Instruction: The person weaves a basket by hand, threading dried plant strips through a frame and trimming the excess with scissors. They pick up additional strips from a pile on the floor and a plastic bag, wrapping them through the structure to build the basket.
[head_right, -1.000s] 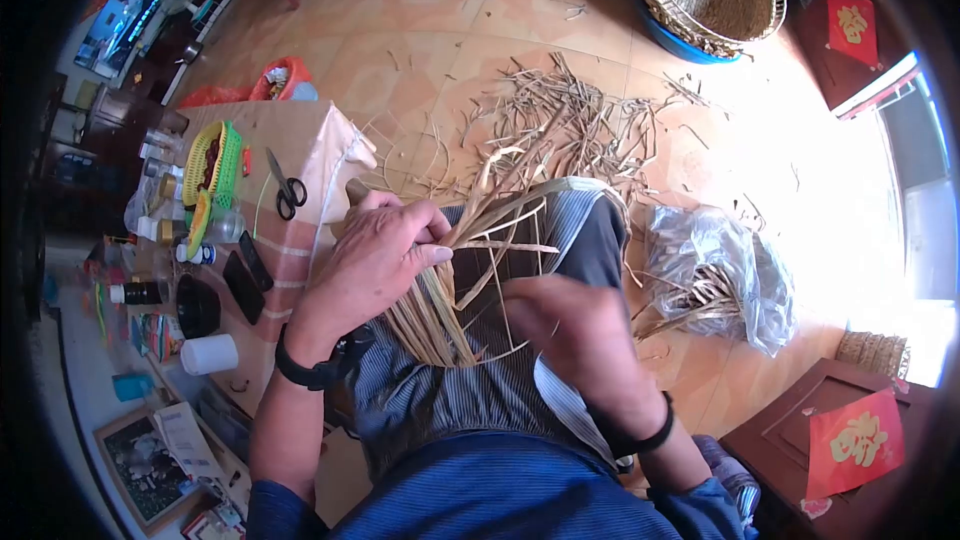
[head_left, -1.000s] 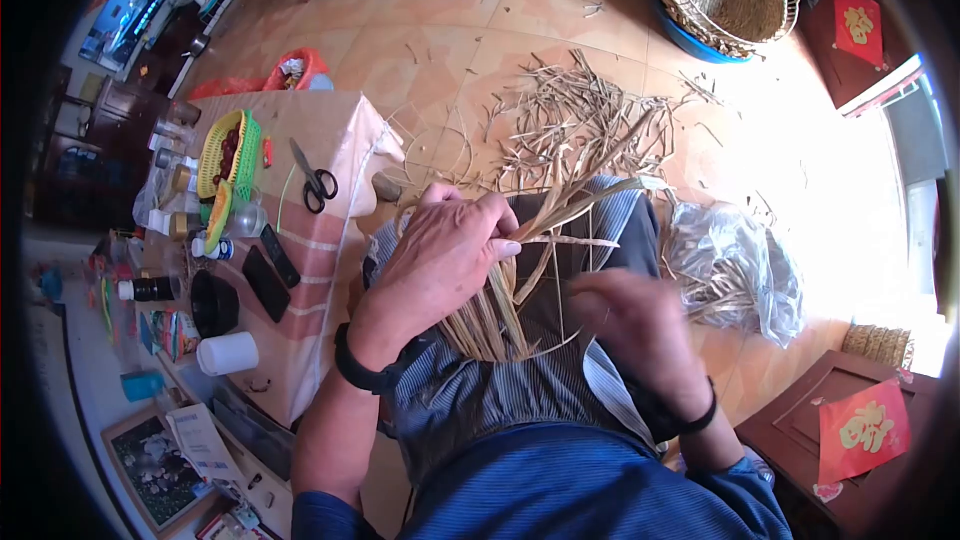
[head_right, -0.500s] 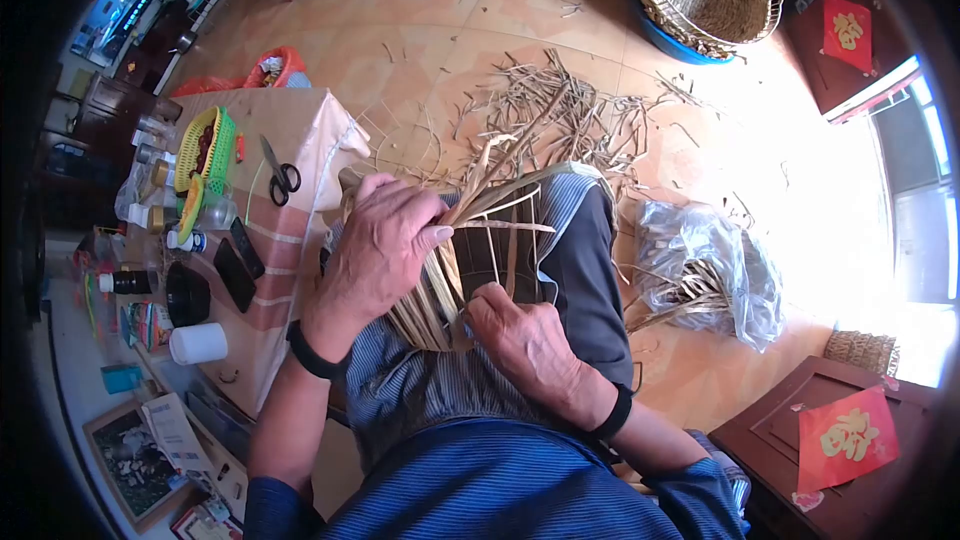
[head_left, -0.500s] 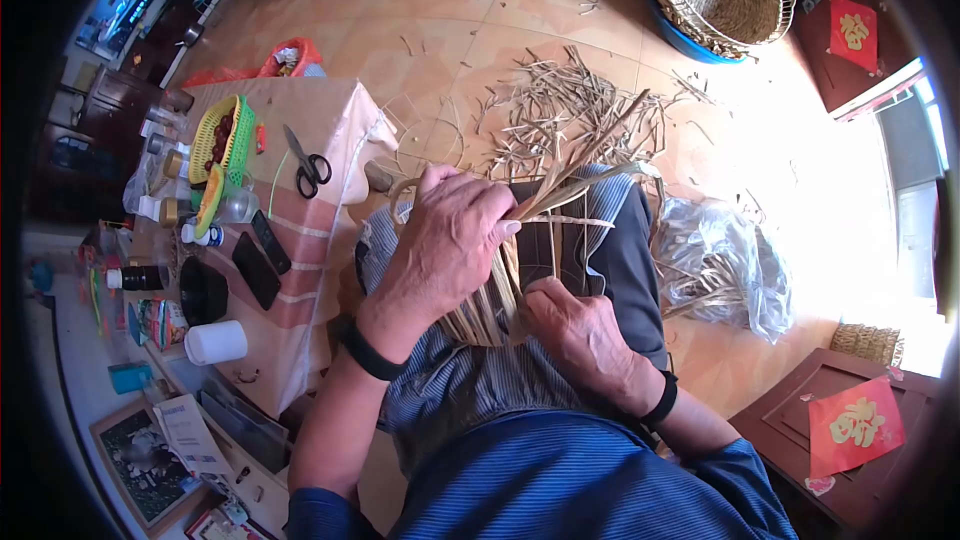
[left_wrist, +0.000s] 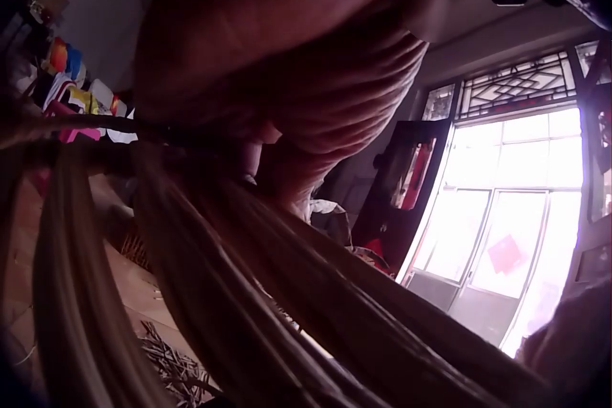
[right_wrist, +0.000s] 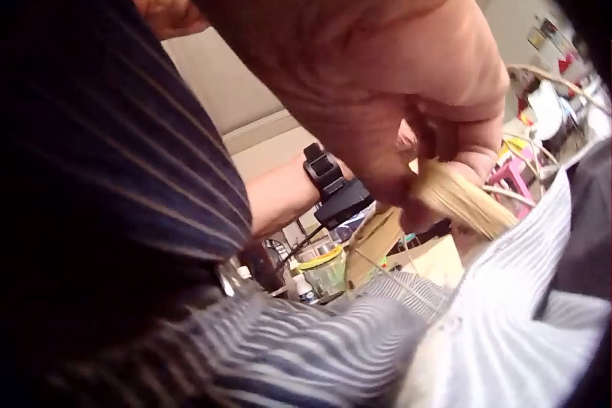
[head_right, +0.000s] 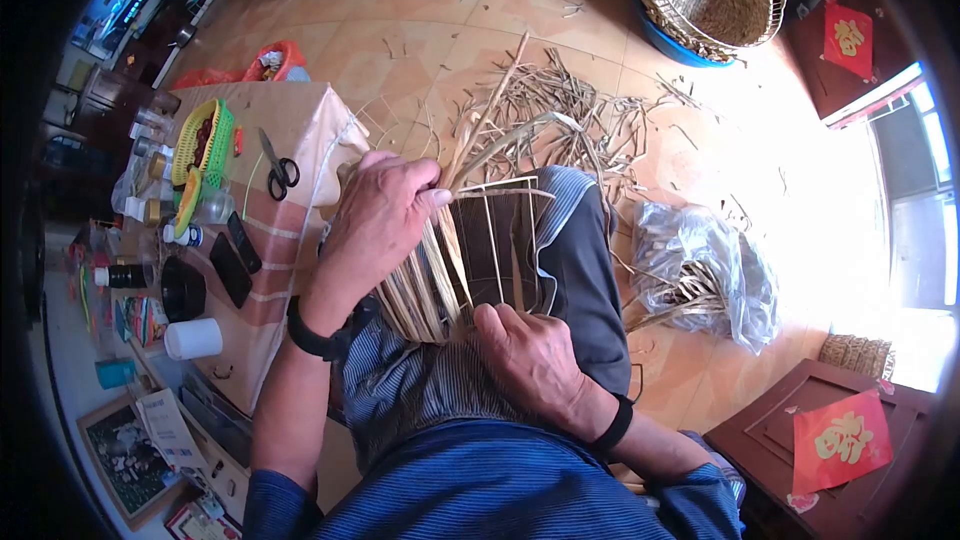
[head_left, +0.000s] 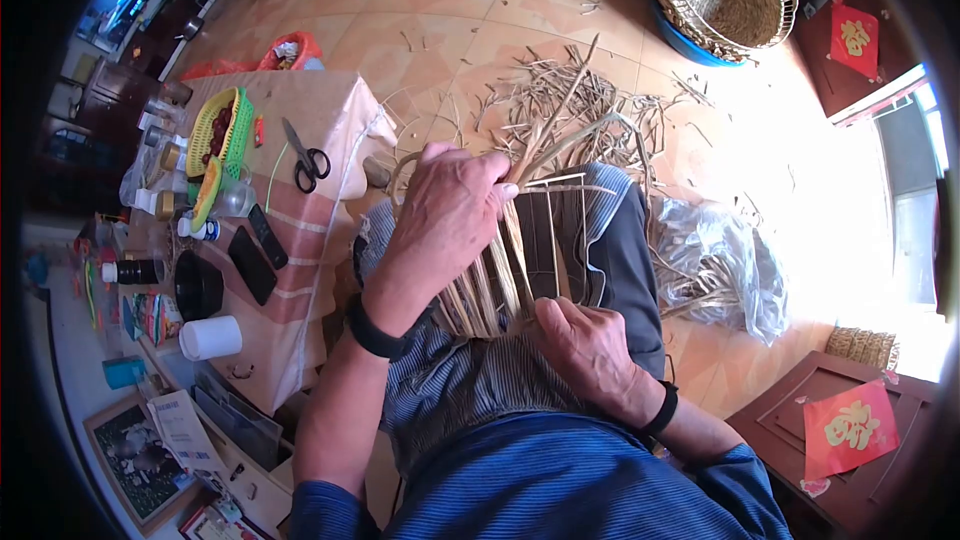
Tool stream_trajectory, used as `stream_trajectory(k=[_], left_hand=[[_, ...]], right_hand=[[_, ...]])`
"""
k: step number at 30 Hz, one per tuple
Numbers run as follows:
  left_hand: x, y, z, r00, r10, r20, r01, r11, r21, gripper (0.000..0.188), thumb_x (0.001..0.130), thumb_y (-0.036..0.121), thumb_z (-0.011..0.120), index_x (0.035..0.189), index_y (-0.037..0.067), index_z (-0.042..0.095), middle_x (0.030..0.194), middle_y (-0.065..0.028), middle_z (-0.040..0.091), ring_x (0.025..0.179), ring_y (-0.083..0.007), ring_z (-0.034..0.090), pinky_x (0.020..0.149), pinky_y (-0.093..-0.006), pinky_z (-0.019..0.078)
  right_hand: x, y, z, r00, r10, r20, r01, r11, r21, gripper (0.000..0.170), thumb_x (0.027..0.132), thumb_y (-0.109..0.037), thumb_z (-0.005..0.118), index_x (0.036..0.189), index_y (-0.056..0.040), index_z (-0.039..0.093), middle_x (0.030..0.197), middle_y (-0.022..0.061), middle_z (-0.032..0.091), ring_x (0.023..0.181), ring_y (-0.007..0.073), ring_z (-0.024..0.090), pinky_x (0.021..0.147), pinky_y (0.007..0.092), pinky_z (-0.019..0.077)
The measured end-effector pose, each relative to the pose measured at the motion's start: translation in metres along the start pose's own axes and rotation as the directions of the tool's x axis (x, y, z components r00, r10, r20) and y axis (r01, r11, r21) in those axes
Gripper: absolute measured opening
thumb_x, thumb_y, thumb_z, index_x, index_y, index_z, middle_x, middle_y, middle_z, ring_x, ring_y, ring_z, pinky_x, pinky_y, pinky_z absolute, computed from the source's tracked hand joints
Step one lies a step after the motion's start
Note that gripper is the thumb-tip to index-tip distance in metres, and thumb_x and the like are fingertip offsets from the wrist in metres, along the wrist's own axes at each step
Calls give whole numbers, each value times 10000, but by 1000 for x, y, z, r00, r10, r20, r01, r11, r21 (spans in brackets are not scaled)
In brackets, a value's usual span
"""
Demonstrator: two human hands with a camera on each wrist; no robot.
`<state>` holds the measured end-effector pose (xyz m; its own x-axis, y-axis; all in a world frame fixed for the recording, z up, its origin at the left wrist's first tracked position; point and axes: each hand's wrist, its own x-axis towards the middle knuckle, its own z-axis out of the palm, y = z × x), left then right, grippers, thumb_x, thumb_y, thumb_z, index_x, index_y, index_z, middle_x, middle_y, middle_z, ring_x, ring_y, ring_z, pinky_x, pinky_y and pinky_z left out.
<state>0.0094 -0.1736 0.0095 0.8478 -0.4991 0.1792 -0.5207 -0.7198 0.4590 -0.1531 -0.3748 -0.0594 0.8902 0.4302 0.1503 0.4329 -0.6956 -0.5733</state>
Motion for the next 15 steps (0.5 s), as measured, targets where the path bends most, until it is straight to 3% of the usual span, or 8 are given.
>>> stream_trajectory(k=[5, 8, 11, 15], left_hand=[[8, -4, -10, 995, -32, 92, 32, 999, 1, 268, 1028, 272, 721, 960, 21, 653, 878, -227, 678, 965, -458, 650, 909, -548, 494], [10, -5, -11, 994, -36, 102, 35, 999, 5, 268, 1032, 268, 716, 966, 16, 649, 885, -231, 680, 984, -463, 653, 908, -558, 493], [15, -11, -10, 994, -9, 109, 13, 999, -36, 275, 1032, 255, 712, 963, 1, 631, 874, -253, 662, 964, -480, 651, 881, -569, 490], [24, -21, -8, 991, -18, 135, 29, 997, -78, 290, 1028, 238, 705, 952, -19, 595, 834, -275, 626, 902, -506, 637, 824, -572, 485]], right_hand=[[-12, 0, -3, 986, -108, -131, 88, 985, -150, 453, 878, -82, 710, 1312, 12, 624, 1021, 88, 717, 835, 246, 713, 700, 389, 599], [-11, 2, -6, 961, -177, -212, 160, 983, -93, 431, 863, -71, 723, 1281, 18, 674, 1068, 98, 735, 897, 244, 728, 742, 370, 609], [-4, -3, -12, 945, -171, -277, 153, 984, -88, 318, 834, 12, 761, 1144, 4, 692, 997, 107, 751, 840, 273, 755, 696, 380, 610], [-3, -4, -18, 954, -172, -245, 153, 984, -96, 356, 818, -10, 753, 1165, 4, 677, 993, 110, 706, 876, 280, 729, 735, 402, 606]])
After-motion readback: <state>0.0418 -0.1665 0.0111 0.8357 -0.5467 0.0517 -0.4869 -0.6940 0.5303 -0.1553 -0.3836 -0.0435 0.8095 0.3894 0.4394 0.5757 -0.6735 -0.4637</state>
